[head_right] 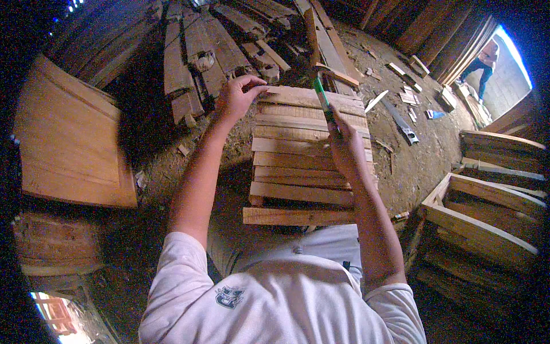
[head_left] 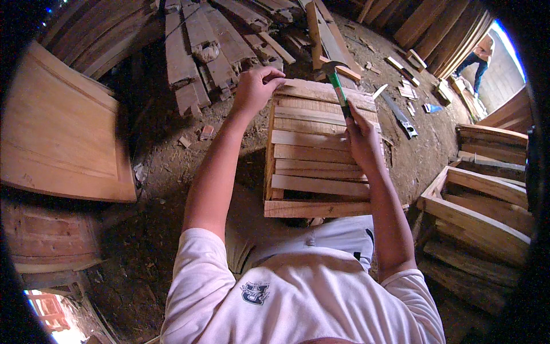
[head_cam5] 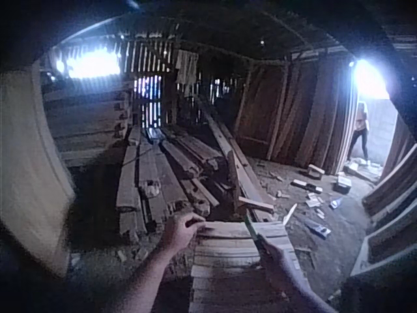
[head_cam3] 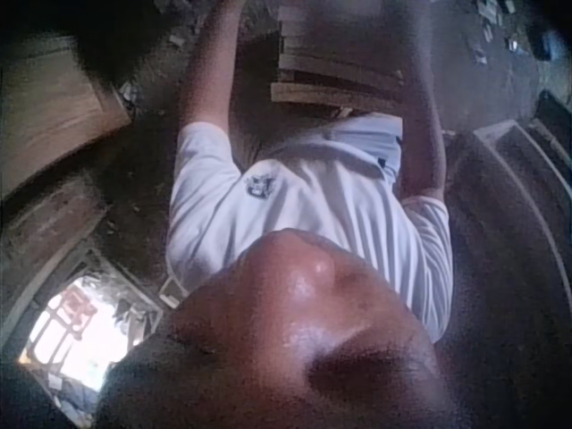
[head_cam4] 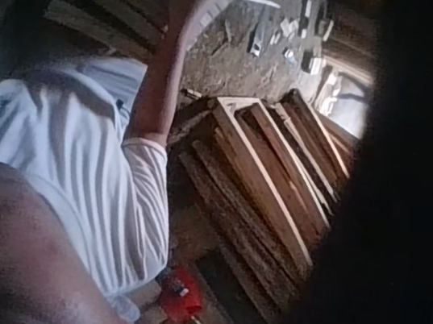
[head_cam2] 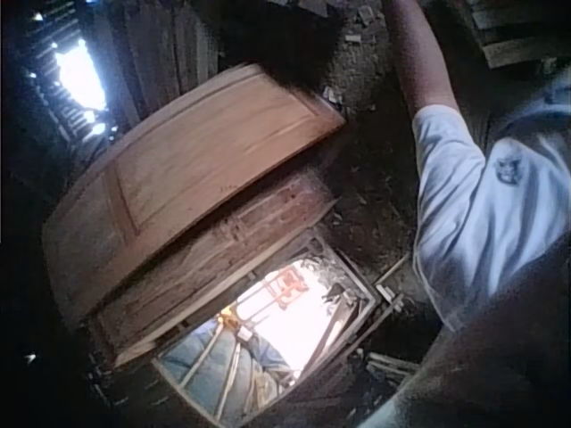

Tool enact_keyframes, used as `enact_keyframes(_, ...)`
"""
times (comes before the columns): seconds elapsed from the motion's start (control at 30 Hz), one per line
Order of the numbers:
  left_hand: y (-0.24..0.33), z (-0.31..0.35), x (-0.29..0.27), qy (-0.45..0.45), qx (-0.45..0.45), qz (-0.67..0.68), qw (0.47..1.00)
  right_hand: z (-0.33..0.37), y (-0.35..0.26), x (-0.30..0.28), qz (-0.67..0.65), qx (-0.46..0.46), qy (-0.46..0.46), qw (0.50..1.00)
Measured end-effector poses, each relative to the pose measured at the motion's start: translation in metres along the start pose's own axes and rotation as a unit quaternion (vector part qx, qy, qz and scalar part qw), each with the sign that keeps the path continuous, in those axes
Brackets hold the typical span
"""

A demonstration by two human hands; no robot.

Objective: The person sits on the floor and uses a hammer to drive nails into a wooden crate, securing the slats together. The person repeatedly positions nails and hammers them into place while adjusting the crate's orientation.

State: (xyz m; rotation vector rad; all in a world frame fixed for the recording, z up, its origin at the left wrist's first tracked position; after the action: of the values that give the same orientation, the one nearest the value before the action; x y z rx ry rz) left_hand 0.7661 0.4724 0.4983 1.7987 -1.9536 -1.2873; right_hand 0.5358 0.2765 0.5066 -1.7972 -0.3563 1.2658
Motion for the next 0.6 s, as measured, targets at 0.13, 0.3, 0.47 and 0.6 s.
enact_keyframes(0.13, 0.001, -0.004, 0.0, -0.009, 0.017, -0.017, 1.0, -0.001, 0.0, 0.001, -0.02, -0.014, 0.001, 1.0)
enact_keyframes(0.3, 0.001, -0.006, -0.003, -0.01, 0.004, -0.001, 1.0, -0.002, -0.005, 0.0, 0.023, 0.012, -0.009, 1.0)
enact_keyframes(0.47, -0.002, -0.014, -0.013, -0.032, -0.029, 0.051, 0.998, 0.0, -0.013, 0.001, 0.082, -0.03, 0.031, 0.996)
enact_keyframes(0.6, -0.01, -0.005, -0.039, 0.076, -0.044, 0.157, 0.984, 0.001, -0.01, -0.001, 0.051, 0.031, -0.005, 0.998)
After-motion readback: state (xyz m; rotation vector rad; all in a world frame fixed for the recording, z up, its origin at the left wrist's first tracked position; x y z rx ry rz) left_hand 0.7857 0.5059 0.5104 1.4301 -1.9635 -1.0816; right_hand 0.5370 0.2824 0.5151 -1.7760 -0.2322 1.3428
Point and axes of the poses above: each hand's wrist, its own z-axis away from the middle knuckle, its own x-axis out of the palm, y = z × x, the point moved 5 cm from there along -z, towards the middle knuckle, and after that the axes turned 2 degrees about -y, right-handed, at the moved point
